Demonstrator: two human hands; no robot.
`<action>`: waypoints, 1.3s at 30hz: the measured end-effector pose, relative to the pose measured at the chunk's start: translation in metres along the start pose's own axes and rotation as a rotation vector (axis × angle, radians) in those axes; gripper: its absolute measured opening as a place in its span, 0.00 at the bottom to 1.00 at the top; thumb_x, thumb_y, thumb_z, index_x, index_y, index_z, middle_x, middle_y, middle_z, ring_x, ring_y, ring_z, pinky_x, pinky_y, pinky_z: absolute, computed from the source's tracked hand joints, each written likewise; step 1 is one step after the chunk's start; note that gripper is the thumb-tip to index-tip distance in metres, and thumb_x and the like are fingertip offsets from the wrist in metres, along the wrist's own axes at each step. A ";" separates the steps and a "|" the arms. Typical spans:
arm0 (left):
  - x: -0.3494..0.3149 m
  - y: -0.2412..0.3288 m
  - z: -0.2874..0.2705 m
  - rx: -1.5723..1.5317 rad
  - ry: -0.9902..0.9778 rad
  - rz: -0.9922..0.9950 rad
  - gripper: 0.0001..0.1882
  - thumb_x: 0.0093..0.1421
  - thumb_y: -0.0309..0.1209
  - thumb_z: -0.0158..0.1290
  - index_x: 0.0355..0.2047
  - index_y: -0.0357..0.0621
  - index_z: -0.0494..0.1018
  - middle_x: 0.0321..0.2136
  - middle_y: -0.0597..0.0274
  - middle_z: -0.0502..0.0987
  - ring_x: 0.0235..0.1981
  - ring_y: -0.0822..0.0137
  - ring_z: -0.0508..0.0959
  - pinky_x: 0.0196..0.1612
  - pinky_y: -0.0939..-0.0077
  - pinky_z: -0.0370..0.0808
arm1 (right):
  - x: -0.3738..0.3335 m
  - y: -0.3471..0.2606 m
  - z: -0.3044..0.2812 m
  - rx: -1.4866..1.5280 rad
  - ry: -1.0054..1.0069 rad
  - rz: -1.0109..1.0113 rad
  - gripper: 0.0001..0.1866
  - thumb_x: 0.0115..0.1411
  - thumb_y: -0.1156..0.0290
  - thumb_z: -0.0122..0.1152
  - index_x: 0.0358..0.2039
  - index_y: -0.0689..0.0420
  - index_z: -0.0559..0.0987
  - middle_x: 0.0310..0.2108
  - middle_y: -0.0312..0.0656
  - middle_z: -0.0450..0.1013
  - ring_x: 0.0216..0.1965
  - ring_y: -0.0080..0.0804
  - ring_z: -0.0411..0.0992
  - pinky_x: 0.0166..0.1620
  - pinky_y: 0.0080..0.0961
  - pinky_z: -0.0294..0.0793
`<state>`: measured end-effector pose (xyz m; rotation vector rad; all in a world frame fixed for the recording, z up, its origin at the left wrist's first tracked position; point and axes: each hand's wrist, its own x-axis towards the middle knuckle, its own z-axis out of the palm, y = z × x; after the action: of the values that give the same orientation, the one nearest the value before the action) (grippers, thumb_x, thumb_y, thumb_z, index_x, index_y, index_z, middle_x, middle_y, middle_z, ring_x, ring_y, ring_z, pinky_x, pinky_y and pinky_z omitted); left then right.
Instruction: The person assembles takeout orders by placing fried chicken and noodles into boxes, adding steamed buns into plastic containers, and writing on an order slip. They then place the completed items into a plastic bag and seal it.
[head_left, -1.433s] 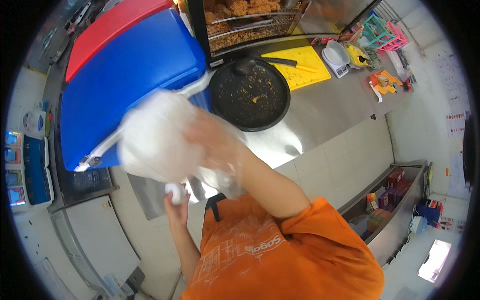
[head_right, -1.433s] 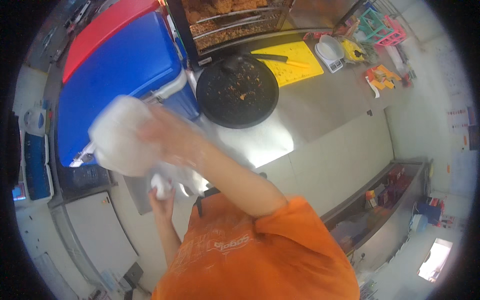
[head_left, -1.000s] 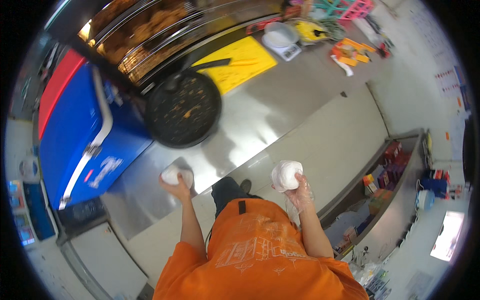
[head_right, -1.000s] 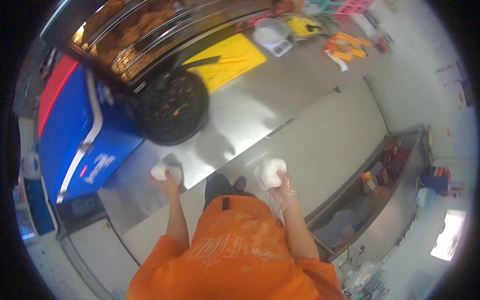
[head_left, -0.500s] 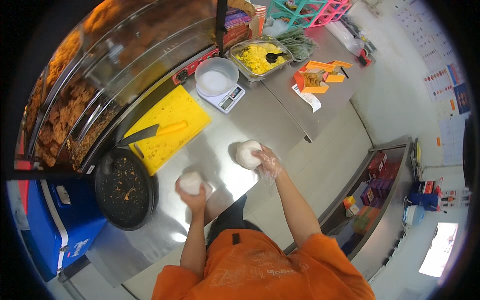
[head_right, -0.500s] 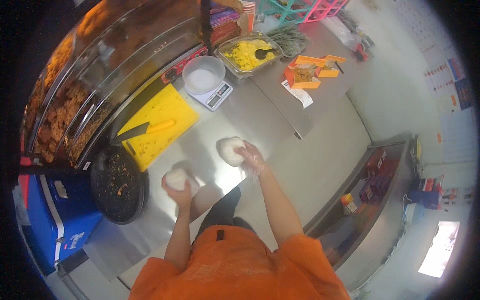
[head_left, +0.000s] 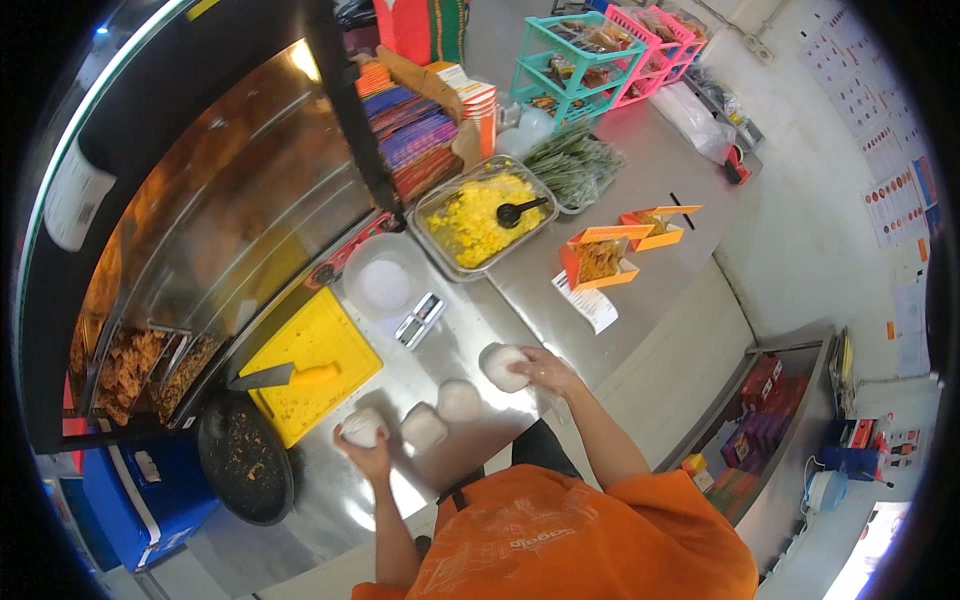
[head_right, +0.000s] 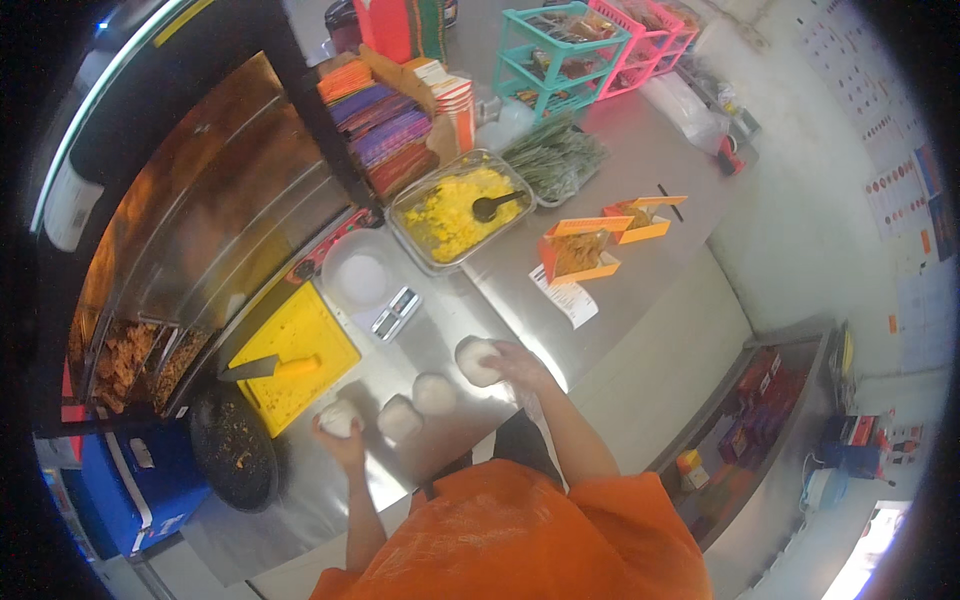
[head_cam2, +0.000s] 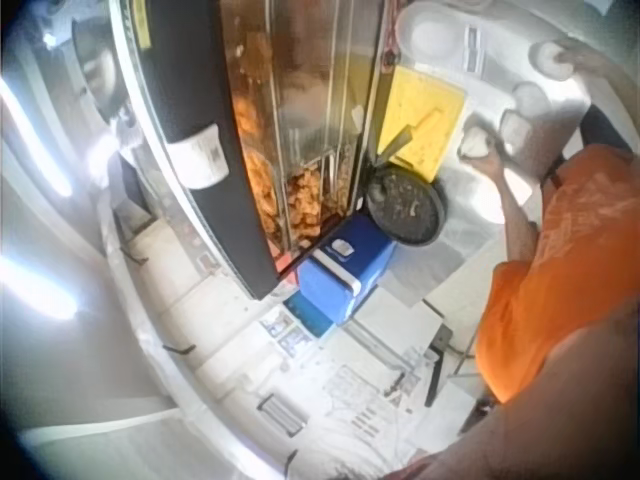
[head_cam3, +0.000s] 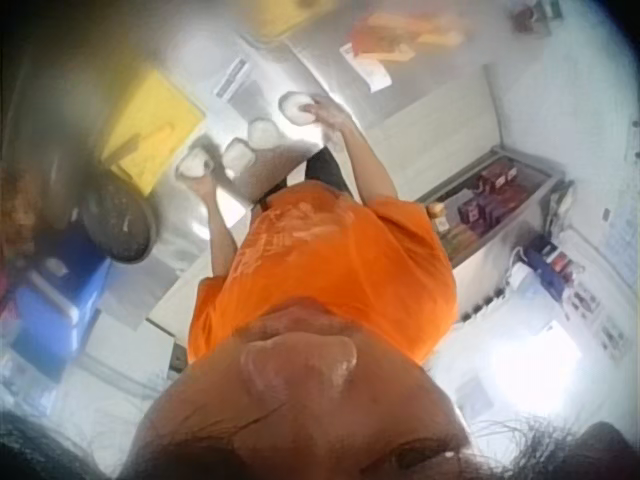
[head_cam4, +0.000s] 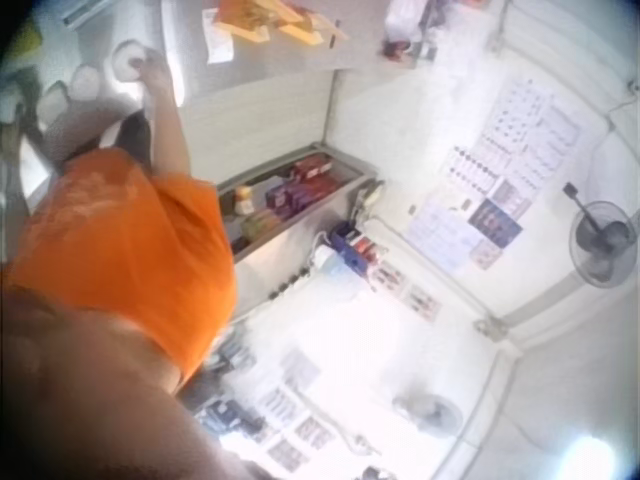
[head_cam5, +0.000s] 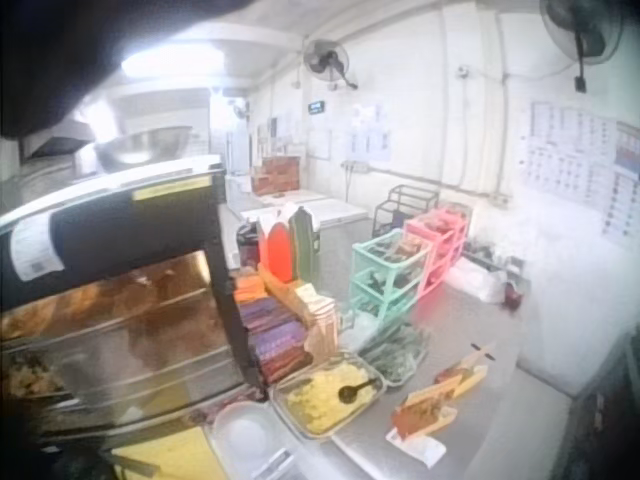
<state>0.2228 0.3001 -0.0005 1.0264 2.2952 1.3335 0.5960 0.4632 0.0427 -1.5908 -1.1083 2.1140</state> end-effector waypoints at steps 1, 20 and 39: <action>0.003 -0.005 -0.006 0.048 -0.056 0.003 0.45 0.47 0.27 0.66 0.63 0.37 0.55 0.53 0.41 0.68 0.54 0.47 0.71 0.61 0.56 0.67 | 0.007 -0.009 -0.007 -0.218 0.098 0.083 0.33 0.57 0.60 0.66 0.58 0.66 0.72 0.55 0.50 0.73 0.51 0.40 0.75 0.55 0.34 0.74; -0.166 0.109 -0.029 0.596 -0.004 -0.575 0.27 0.54 0.22 0.58 0.56 0.36 0.68 0.52 0.42 0.71 0.54 0.47 0.73 0.50 0.57 0.76 | 0.335 -0.431 -0.262 -1.357 0.621 -0.773 0.32 0.50 0.58 0.72 0.57 0.46 0.76 0.58 0.44 0.71 0.58 0.48 0.71 0.56 0.43 0.73; -0.274 0.140 -0.020 0.658 -0.002 -0.793 0.21 0.56 0.20 0.56 0.52 0.34 0.71 0.43 0.47 0.78 0.45 0.54 0.81 0.47 0.64 0.78 | 0.342 -0.460 -0.285 -1.696 0.086 -0.815 0.37 0.44 0.55 0.77 0.53 0.58 0.77 0.53 0.52 0.71 0.55 0.50 0.72 0.55 0.42 0.75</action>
<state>0.4646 0.1388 0.1018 0.1536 2.7364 0.2702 0.6293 1.0996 0.1001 -1.0235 -3.0645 0.2695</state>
